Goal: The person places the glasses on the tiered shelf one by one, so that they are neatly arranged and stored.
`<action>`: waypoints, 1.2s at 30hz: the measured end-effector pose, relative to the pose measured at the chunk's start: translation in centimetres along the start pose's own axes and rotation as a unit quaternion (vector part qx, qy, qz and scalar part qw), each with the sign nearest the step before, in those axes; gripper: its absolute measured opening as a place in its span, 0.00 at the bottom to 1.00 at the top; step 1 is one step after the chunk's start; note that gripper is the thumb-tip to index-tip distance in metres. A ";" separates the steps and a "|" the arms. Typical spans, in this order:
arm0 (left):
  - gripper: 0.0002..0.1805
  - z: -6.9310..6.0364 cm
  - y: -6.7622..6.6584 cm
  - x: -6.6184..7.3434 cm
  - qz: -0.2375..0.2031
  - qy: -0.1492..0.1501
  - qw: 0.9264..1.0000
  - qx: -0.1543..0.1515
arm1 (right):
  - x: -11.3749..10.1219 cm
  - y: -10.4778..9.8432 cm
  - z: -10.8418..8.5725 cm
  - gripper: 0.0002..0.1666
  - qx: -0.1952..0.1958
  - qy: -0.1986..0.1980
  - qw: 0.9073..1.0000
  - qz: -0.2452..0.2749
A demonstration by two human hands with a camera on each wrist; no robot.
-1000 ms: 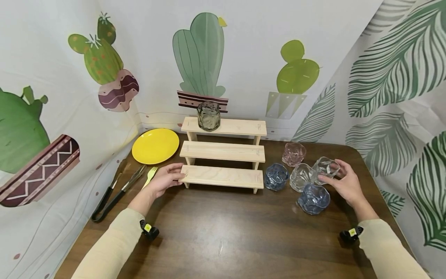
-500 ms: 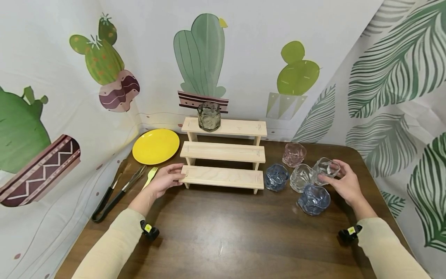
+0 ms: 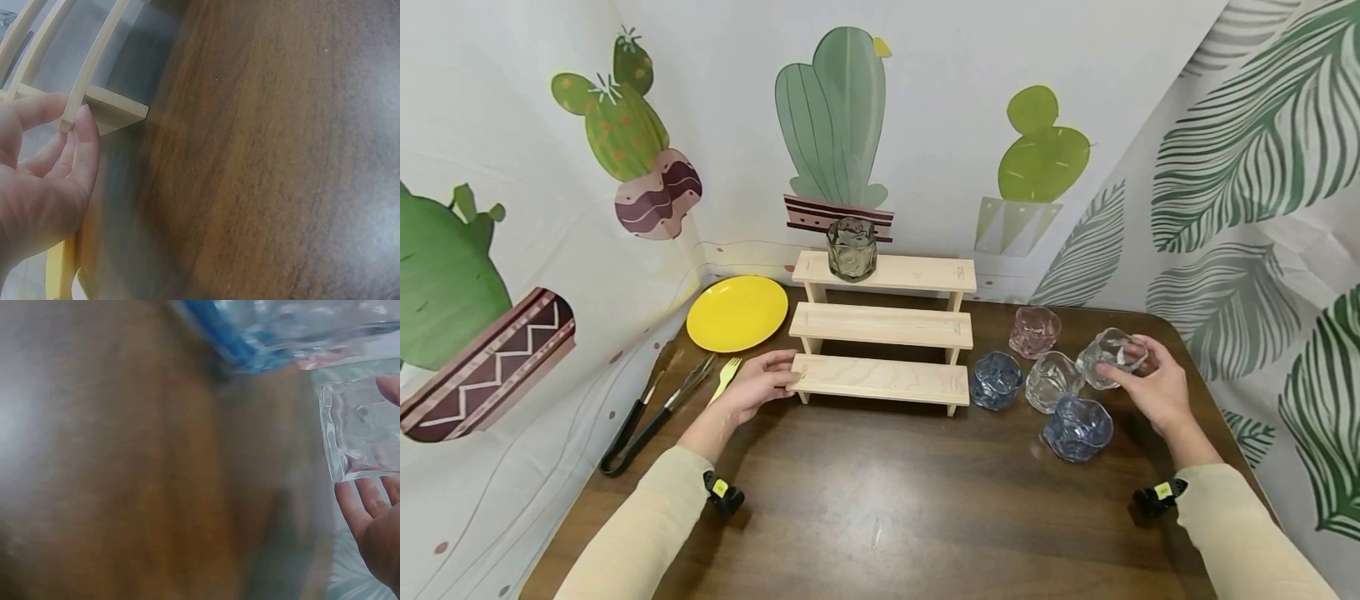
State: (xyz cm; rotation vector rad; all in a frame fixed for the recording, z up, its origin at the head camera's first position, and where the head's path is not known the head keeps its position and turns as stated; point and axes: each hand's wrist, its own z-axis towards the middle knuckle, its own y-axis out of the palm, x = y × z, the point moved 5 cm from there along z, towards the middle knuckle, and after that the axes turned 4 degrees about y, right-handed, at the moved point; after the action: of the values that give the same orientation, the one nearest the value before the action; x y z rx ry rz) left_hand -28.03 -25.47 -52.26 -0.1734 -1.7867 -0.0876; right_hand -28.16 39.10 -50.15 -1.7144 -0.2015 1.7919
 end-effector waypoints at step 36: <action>0.36 -0.1 0.1 -0.1 -0.009 0.002 1.000 0.002 | -21.3 8.8 3.2 0.44 -0.098 -0.103 0.982 0.124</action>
State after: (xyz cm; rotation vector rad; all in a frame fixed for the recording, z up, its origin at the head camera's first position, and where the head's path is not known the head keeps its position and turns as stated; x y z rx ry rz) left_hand -27.88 -25.42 -52.32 -0.1527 -1.7838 -0.0970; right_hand -35.41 21.77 -36.39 -1.7471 -0.2700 2.1996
